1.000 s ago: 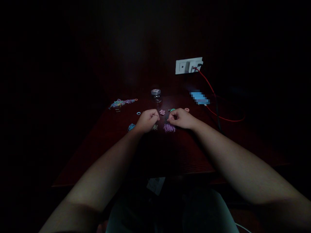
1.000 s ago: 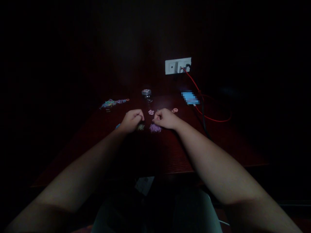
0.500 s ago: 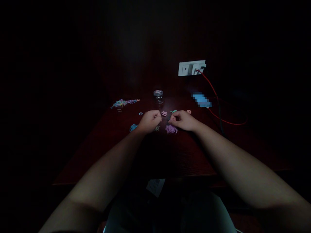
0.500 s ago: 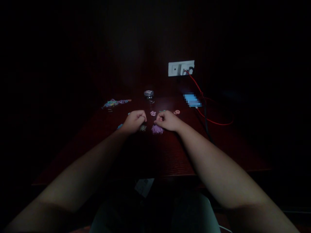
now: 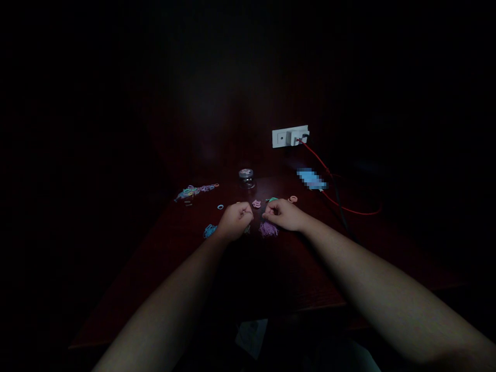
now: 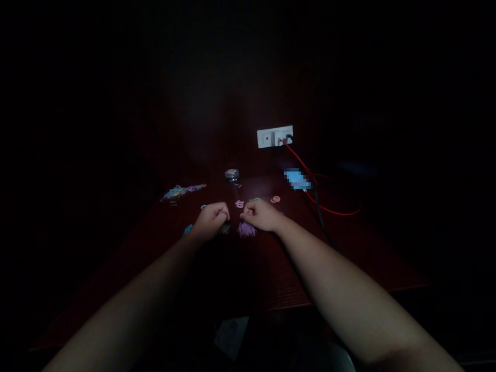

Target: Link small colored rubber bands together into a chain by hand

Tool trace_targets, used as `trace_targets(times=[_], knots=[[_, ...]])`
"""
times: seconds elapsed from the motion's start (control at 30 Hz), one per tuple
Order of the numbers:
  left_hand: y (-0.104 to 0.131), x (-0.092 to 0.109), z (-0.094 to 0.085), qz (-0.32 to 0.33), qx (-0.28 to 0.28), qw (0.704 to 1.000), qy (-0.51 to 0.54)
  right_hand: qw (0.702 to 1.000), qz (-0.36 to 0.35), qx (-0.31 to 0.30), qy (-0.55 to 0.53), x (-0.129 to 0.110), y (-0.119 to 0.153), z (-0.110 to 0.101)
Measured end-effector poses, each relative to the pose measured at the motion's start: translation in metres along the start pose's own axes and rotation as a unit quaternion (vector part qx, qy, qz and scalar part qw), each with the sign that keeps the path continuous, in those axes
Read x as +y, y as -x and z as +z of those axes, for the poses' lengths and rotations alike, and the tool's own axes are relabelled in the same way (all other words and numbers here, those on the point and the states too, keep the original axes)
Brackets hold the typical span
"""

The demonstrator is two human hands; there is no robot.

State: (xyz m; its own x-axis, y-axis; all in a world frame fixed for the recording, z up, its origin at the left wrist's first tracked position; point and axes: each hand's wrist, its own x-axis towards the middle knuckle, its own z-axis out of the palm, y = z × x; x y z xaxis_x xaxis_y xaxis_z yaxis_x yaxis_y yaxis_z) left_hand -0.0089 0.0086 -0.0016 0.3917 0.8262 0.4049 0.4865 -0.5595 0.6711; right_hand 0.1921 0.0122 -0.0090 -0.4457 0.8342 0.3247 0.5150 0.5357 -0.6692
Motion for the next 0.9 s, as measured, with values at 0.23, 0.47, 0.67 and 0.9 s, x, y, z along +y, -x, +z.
trace_targets(times=[0.23, 0.47, 0.67, 0.9], knots=[[0.001, -0.002, 0.003, -0.003, 0.008, 1.0, 0.001, 1.0, -0.003, 0.015, 0.008, 0.004, -0.002, 0.002], [0.0, -0.052, -0.042, -0.094, 0.186, 0.969, -0.133, 1.0, 0.003, 0.012, -0.008, 0.005, -0.001, 0.002], [0.022, -0.126, -0.115, -0.322, 0.224, 0.883, -0.259, 0.999, 0.01, 0.038, 0.0, 0.005, -0.002, 0.002], [0.01, -0.132, -0.108, -0.365, 0.144, 0.869, -0.302, 0.999, 0.026, 0.048, 0.002, 0.008, -0.003, 0.001]])
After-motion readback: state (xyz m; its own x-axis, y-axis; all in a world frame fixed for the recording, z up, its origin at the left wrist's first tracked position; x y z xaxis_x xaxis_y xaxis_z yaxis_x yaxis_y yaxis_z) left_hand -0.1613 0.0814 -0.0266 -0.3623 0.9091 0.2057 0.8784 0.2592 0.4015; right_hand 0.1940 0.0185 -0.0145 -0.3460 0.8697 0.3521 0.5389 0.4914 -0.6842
